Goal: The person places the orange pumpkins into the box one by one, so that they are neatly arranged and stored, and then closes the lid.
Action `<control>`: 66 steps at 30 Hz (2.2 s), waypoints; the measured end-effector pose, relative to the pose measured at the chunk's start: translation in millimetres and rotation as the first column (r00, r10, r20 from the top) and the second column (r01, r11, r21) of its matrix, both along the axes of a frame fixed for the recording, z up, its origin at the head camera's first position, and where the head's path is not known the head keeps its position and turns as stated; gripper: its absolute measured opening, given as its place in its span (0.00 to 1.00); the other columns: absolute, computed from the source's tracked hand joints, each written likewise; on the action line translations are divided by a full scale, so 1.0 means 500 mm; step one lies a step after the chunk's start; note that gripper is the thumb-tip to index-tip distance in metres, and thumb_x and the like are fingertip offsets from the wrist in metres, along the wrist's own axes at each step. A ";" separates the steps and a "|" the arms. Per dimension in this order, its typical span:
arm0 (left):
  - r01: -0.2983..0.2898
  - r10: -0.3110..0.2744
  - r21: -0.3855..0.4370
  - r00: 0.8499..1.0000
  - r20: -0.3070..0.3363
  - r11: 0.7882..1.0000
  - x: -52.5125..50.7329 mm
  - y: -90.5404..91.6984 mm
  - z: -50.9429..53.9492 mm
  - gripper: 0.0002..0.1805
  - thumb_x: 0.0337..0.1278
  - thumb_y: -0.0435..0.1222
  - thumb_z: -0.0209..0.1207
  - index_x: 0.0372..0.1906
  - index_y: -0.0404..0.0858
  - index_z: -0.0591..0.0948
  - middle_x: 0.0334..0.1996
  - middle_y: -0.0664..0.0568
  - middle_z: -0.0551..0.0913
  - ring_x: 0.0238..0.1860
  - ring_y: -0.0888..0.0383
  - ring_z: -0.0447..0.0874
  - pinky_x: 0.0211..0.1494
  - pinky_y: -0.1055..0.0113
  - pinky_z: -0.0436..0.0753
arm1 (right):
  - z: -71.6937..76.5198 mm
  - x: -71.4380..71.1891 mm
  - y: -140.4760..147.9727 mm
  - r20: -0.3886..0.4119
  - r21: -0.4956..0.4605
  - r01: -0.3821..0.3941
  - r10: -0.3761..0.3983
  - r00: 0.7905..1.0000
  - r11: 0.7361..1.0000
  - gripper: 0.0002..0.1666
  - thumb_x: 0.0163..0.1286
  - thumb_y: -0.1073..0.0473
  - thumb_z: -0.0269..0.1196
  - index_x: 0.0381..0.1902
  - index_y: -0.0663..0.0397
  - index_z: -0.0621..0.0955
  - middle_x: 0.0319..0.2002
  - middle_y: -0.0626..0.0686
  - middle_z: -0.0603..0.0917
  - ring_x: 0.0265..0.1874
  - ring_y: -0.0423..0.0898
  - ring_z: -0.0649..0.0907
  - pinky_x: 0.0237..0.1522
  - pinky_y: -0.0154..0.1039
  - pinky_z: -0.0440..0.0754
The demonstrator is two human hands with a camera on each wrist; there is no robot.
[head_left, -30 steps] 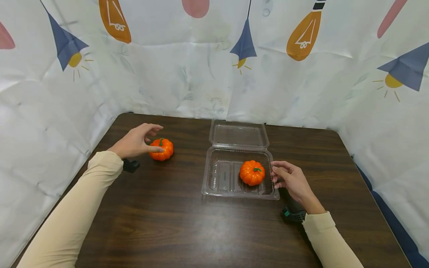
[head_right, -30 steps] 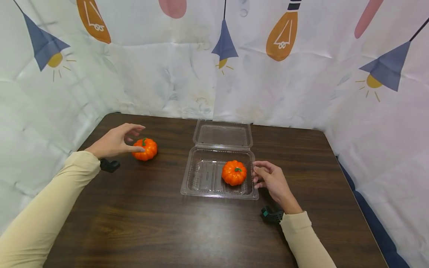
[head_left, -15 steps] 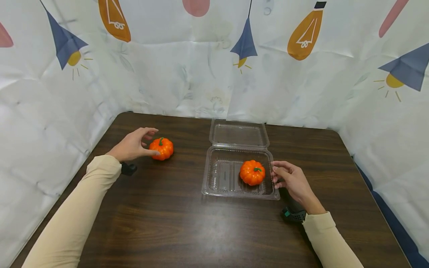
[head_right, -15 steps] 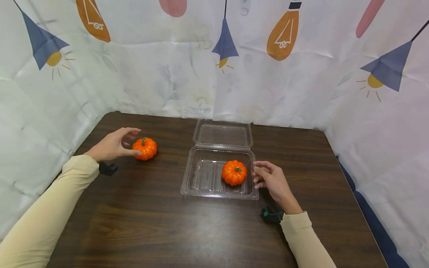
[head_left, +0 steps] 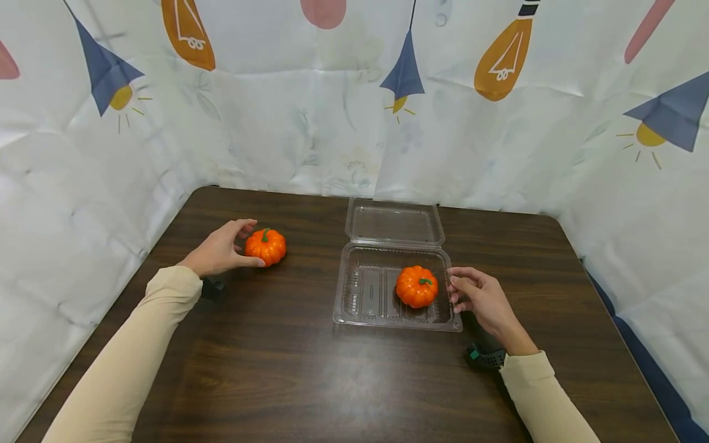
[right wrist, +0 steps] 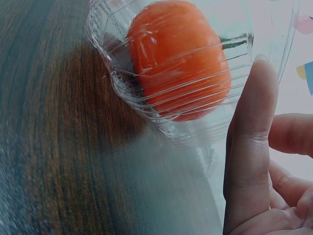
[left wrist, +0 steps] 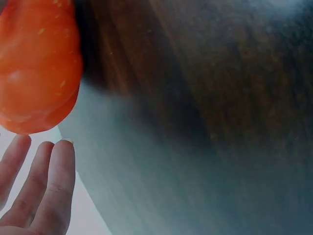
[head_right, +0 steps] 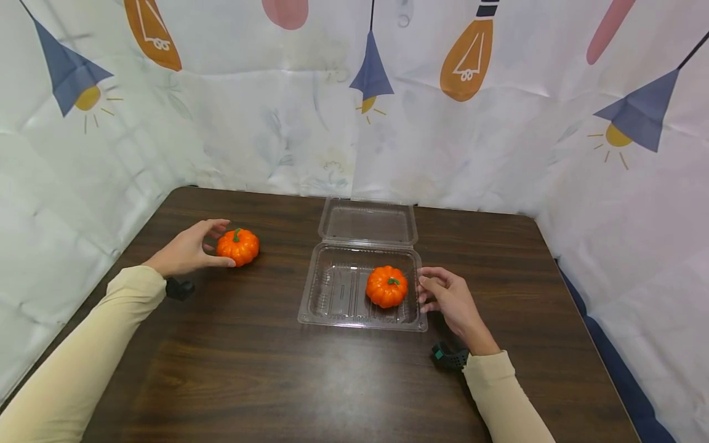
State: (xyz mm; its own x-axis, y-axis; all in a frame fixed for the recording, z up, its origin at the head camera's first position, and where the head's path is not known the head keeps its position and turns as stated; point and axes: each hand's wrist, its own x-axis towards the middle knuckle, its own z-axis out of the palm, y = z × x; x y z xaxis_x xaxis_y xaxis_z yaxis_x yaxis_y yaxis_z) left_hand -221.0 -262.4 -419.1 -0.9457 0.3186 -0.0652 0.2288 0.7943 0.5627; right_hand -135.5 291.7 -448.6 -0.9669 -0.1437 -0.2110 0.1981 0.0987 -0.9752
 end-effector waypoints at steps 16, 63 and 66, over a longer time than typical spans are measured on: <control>-0.011 0.011 -0.018 0.999 -0.033 1.000 0.005 0.004 -0.024 0.52 0.54 0.56 0.74 0.76 0.34 0.65 0.65 0.34 0.71 0.62 0.38 0.76 0.62 0.42 0.85 | -0.003 -0.002 0.001 0.001 -0.013 -0.006 0.006 1.000 1.000 0.29 0.79 0.52 0.60 0.67 0.67 0.72 0.34 0.44 0.85 0.28 0.39 0.83 0.28 0.34 0.89; -0.036 0.035 -0.017 0.999 -0.035 0.999 0.038 0.004 0.003 0.49 0.56 0.57 0.72 0.75 0.35 0.67 0.66 0.34 0.71 0.64 0.35 0.77 0.65 0.41 0.84 | -0.003 0.002 0.003 -0.004 0.004 -0.013 0.013 1.000 1.000 0.26 0.80 0.51 0.59 0.66 0.63 0.73 0.34 0.44 0.85 0.28 0.38 0.83 0.30 0.33 0.89; -0.030 0.029 -0.019 0.999 -0.032 0.999 0.039 0.009 0.006 0.49 0.56 0.57 0.72 0.75 0.35 0.67 0.66 0.34 0.71 0.65 0.35 0.76 0.65 0.41 0.83 | -0.002 0.002 0.004 -0.005 0.005 -0.015 0.015 1.000 1.000 0.28 0.80 0.51 0.59 0.68 0.65 0.72 0.34 0.44 0.85 0.28 0.38 0.83 0.30 0.33 0.89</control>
